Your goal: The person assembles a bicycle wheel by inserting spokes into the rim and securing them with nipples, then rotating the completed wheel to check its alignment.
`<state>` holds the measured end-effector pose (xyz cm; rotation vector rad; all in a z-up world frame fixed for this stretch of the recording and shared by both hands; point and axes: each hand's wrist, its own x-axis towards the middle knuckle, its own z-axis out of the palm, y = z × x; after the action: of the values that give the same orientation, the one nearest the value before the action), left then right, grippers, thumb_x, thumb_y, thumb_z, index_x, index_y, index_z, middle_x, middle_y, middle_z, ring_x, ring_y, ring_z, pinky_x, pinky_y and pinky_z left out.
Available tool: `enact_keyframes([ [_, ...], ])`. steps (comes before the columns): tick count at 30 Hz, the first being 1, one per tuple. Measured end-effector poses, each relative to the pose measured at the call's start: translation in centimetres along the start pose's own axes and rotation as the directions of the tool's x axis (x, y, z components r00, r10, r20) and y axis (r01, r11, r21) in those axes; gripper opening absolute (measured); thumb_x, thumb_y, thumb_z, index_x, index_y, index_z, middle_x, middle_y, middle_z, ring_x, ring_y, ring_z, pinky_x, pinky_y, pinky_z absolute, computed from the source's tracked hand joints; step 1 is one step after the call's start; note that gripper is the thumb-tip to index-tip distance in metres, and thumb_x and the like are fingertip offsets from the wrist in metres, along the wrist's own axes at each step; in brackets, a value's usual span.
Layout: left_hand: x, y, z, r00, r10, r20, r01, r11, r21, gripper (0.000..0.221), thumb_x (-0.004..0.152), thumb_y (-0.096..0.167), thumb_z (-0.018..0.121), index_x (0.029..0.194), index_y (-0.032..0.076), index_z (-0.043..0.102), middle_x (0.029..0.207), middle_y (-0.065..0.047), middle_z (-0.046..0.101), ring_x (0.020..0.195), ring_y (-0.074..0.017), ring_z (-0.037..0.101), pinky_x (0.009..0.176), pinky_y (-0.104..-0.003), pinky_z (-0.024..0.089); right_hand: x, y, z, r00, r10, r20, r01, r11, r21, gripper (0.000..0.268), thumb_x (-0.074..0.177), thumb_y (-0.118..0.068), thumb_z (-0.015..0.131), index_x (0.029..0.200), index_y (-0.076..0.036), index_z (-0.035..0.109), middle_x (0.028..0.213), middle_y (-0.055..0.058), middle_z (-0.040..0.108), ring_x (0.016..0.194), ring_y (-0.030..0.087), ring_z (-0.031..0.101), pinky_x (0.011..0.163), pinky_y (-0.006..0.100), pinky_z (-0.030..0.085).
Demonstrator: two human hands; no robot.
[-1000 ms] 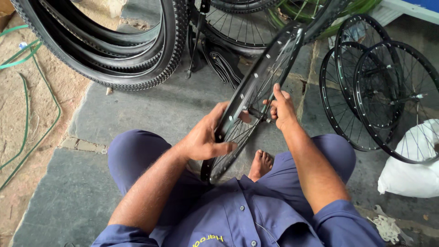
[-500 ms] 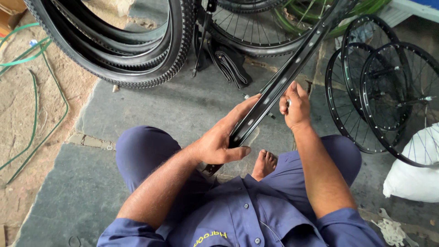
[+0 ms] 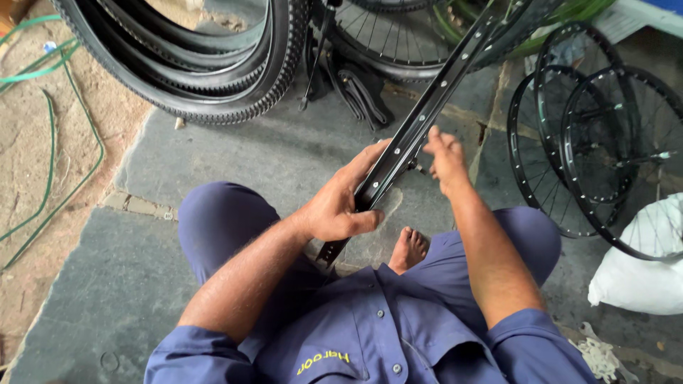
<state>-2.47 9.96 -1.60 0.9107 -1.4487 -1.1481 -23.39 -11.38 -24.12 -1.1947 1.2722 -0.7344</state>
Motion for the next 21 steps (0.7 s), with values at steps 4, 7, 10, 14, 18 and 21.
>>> enact_keyframes([
  [4, -0.4, 0.6, 1.0, 1.0, -0.005, -0.006, 0.006, 1.0, 0.016, 0.096, 0.073, 0.001, 0.065, 0.162, -0.002, 0.029, 0.158, -0.016, 0.045, 0.153, -0.0249, 0.04, 0.128, -0.038, 0.03, 0.2, 0.7, 0.1, 0.953, 0.248, 0.173, -0.241, 0.968, -0.063, 0.077, 0.087, -0.078, 0.046, 0.125, -0.014, 0.063, 0.103, 0.015, 0.073, 0.044, 0.007, 0.041, 0.038, 0.025, 0.033],
  [7, -1.6, 0.8, 2.6, 0.999, -0.047, -0.021, 0.047, 0.998, 0.029, 0.096, 0.074, 0.001, 0.065, 0.162, -0.002, 0.027, 0.16, -0.016, 0.04, 0.155, -0.0258, 0.036, 0.128, -0.039, 0.029, 0.6, 0.9, -0.1, 0.925, 0.306, 0.226, -0.313, 0.95, -0.006, 0.085, 0.085, -0.082, 0.043, 0.127, -0.011, 0.064, 0.105, 0.018, 0.073, 0.044, 0.007, 0.04, 0.039, 0.025, 0.032],
  [10, -2.7, 0.6, 3.4, 0.999, 0.033, -0.028, -0.03, 0.993, 0.112, 0.095, 0.074, -0.001, 0.067, 0.161, -0.001, 0.028, 0.16, -0.017, 0.041, 0.157, -0.0268, 0.035, 0.13, -0.04, 0.027, 0.3, 1.1, -0.1, 0.909, 0.326, 0.259, -0.344, 0.939, 0.027, 0.083, 0.088, -0.081, 0.043, 0.128, -0.012, 0.064, 0.106, 0.018, 0.073, 0.046, 0.006, 0.041, 0.041, 0.025, 0.033],
  [14, -3.1, -0.2, 3.9, 0.996, 0.007, -0.088, -0.011, 0.999, -0.046, 0.09, 0.081, 0.0, 0.071, 0.163, 0.003, 0.031, 0.161, -0.013, 0.041, 0.156, -0.0228, 0.035, 0.131, -0.039, 0.029, 0.2, 0.7, 0.4, 0.904, 0.29, 0.315, -0.305, 0.952, -0.003, 0.08, 0.087, -0.08, 0.042, 0.126, -0.014, 0.067, 0.099, 0.014, 0.075, 0.042, 0.008, 0.035, 0.039, 0.026, 0.03],
  [18, -0.6, -3.1, 3.0, 0.989, -0.059, -0.138, 0.033, 0.982, -0.189, 0.074, 0.103, 0.021, 0.074, 0.163, 0.004, 0.034, 0.151, -0.009, 0.052, 0.144, -0.017, 0.046, 0.126, -0.039, 0.038, 0.4, 0.7, -0.1, 0.984, 0.087, 0.157, -0.093, 0.995, 0.034, 0.058, 0.097, -0.062, 0.059, 0.108, -0.005, 0.066, 0.097, 0.01, 0.075, 0.044, 0.008, 0.044, 0.037, 0.026, 0.033],
  [21, 2.4, -4.9, 1.8, 0.992, -0.042, -0.118, 0.007, 0.96, -0.281, 0.059, 0.118, 0.034, 0.056, 0.161, 0.0, 0.034, 0.143, -0.011, 0.059, 0.137, -0.0173, 0.054, 0.123, -0.034, 0.042, -0.2, 0.8, -0.1, 0.984, -0.041, 0.172, 0.023, 0.994, 0.103, 0.039, 0.107, -0.043, 0.067, 0.1, -0.006, 0.057, 0.092, 0.007, 0.066, 0.046, 0.008, 0.042, 0.038, 0.026, 0.031],
])
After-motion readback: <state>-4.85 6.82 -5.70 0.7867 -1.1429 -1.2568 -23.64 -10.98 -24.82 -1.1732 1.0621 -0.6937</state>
